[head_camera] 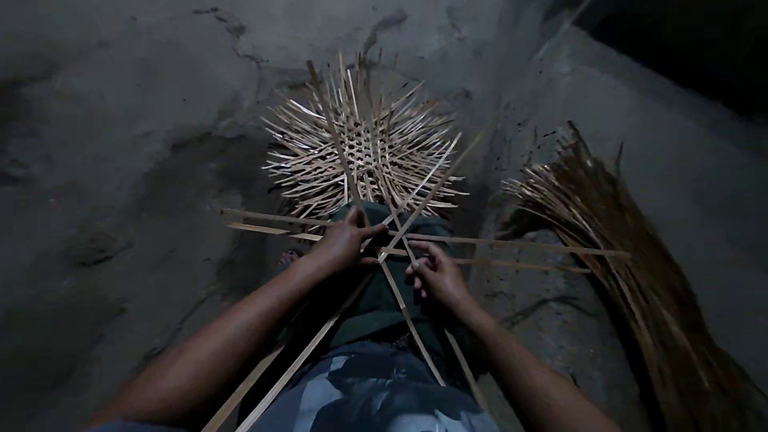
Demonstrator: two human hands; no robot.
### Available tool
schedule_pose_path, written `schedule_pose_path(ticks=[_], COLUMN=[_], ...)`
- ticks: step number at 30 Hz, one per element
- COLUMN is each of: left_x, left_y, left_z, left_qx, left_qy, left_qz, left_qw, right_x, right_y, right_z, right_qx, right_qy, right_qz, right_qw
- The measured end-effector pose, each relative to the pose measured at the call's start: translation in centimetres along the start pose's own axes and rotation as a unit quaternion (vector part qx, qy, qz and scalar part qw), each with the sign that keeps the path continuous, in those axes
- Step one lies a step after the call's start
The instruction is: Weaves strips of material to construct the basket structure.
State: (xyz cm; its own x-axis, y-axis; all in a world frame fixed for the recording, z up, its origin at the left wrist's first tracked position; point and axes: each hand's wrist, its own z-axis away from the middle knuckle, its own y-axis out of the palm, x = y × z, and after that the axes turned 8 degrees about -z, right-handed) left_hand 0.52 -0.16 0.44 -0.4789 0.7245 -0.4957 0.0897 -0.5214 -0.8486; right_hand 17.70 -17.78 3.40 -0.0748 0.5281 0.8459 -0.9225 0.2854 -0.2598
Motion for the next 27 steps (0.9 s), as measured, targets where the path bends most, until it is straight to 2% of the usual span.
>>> schedule_pose_path(ticks=[4,10,16,21,27], left_x=[0.5,0.5,0.1,-0.4,0.1], left_y=[-0.1,-0.3,-1.3,-1.8,-0.3], left_z=[0.1,0.5,1.4,1.8,1.8], left_qx=[-0.014,0.002,0.0,-0.004,-0.04], left_qy=[0.013,0.007,-0.002,-0.013,0.006], left_qz=[0.011,0.033,0.034,0.017,-0.006], left_qw=[1.0,0.999,0.999,1.0,0.999], right_x=[-1.0,-0.4,-1.4,-1.2,-2.1], right_y=[1.7,0.4,1.5,2.0,2.2], right_z=[0.2,0.9,0.7,0.2,-0.1], right_qx=[-0.024,0.026,-0.028,-0.016,0.009], right_qy=[-0.026,0.013,-0.046,-0.056,-0.036], right_qz=[-0.004,-0.018,-0.06,-0.029,0.01], right_qw=[0.999,0.999,0.997,0.998,0.999])
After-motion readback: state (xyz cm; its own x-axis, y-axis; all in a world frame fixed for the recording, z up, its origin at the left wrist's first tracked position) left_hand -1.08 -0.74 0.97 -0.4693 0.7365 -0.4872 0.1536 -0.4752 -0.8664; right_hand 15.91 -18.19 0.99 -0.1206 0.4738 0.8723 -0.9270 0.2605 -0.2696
